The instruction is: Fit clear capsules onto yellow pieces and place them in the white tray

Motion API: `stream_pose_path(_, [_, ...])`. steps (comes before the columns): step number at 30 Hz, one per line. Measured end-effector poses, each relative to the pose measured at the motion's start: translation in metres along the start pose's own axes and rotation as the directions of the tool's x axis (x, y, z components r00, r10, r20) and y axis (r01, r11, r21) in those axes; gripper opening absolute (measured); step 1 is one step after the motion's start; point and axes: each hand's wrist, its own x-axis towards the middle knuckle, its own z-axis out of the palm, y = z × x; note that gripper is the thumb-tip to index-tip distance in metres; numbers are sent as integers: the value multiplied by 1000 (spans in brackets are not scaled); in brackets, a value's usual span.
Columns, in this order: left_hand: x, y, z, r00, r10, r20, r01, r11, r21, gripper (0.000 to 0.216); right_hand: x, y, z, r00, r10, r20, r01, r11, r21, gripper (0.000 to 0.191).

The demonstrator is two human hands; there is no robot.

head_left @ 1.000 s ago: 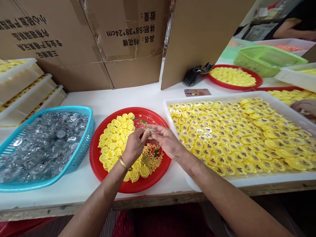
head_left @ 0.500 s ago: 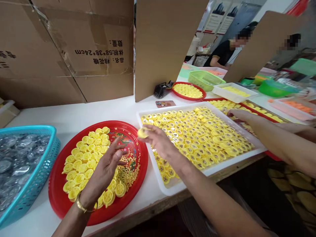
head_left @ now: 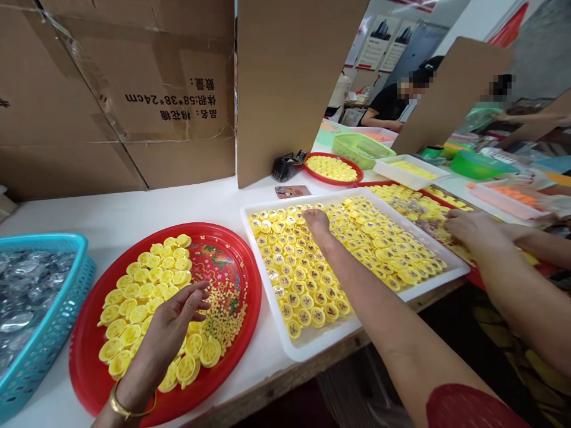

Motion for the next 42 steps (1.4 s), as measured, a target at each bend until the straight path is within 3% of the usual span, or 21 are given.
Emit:
stream_pose_path(5, [-1,3,-1,999,-15,-40,15,1000,-15,57,-2,-5,-4,999,30,-39,-32,998,-52,30])
stream_pose_path(9, [-6,4,-7,998,7,-55,-9,1000,-28,47,-24,-24,-17,992,-27,-121,19,997,-72,21])
stream_pose_path(12, [-3,1,-30,988,77,-132,-75,997,20,40,-56,-51,-18,976,-143,-164,138,990,-38,30])
stream_pose_path(14, [0,1,-57,942,174,-287,-138,980,143,36,-91,-73,-10,944,-329,-37,330,943,43,28])
stream_pose_path(15, [2,2,-72,900,232,-370,-151,960,235,35,-112,-83,-3,892,-439,105,429,897,107,25])
stream_pose_path(16, [3,3,-87,850,290,-440,-143,930,338,33,-133,-93,7,800,-533,274,506,846,169,21])
stream_pose_path(18, [5,4,-118,772,378,-511,-55,841,538,32,-170,-107,34,544,-632,553,611,750,256,18])
stream_pose_path(19, [5,4,-134,757,397,-519,14,784,620,32,-185,-111,49,449,-649,614,652,708,271,18])
stream_pose_path(20, [4,2,-148,759,396,-517,94,720,688,33,-196,-114,66,385,-665,640,695,665,273,21])
stream_pose_path(23, [-2,-11,-189,835,264,-483,322,478,817,40,-213,-116,107,268,-700,662,820,527,225,30])
stream_pose_path(26, [-13,-32,-219,897,100,-432,377,340,862,43,-214,-117,128,197,-695,692,881,435,187,35])
stream_pose_path(28, [-20,-46,-231,918,46,-393,353,350,867,39,-213,-120,132,201,-677,708,892,426,153,39])
stream_pose_path(33, [-23,-62,-239,951,-7,-308,288,373,882,37,-206,-129,137,404,-624,669,856,515,-37,37])
stream_pose_path(39, [-16,-60,-237,926,57,-374,303,478,824,31,-188,-138,151,442,-627,641,855,510,-91,37])
stream_pose_path(42, [-17,-59,-236,890,111,-443,300,590,750,32,-181,-143,162,403,-639,656,880,468,-85,45])
